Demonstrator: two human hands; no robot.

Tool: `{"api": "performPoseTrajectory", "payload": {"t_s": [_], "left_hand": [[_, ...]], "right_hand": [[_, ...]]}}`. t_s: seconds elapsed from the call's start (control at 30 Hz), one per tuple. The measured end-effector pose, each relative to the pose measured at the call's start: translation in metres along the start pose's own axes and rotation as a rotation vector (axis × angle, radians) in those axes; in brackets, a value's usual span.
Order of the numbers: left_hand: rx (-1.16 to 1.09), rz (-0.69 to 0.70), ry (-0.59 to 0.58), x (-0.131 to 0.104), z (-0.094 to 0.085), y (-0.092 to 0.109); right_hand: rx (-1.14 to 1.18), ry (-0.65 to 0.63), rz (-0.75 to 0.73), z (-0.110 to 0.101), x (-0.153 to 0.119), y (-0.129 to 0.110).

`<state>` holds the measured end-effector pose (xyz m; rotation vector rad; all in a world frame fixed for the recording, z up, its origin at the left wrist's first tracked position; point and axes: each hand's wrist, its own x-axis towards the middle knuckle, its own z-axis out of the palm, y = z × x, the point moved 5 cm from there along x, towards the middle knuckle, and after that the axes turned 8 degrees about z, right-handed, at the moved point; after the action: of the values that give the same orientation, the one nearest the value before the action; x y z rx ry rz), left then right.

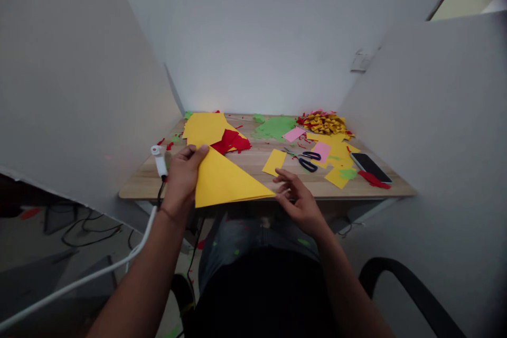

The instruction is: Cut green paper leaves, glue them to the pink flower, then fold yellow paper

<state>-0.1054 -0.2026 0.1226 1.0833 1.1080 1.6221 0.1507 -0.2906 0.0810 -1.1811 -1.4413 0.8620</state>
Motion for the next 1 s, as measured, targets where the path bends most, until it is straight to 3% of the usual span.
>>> {"api": "performPoseTrajectory", "payload": {"t_s": [0.1,0.2,0.3,0.43,0.5,0.67,1.0], "left_hand": [[0.049,-0.153,-0.209,-0.018,0.03,-0.024],[0.194,-0.073,-0.36,-0.027,0.049,-0.034],[0.227,0.127,-0.397,-0.03,0.048,-0.017],[0.138,0.083,-0.781,-0.053,0.054,0.01],[0.251,0.092,-0.881,-0.066,0.058,0.019],[0.477,0.139,-0.913,-0.082,0.063,0.02],[0.513,0.165,-0.906,-0.078,0.061,0.02]], "right_hand": [[-0.097,0.019,-0.21,0.014,0.0,-0.018],[-0.078,0.172,-0.199,0.018,-0.003,-0.03],[0.095,0.303,0.04,0.012,-0.007,-0.027],[0.25,0.301,0.186,0.009,-0.012,-0.028],[0.264,0.312,0.185,0.009,-0.013,-0.031],[0.341,0.374,0.227,0.004,-0.016,-0.029],[0.382,0.557,0.115,-0.026,-0.008,-0.015]]}}
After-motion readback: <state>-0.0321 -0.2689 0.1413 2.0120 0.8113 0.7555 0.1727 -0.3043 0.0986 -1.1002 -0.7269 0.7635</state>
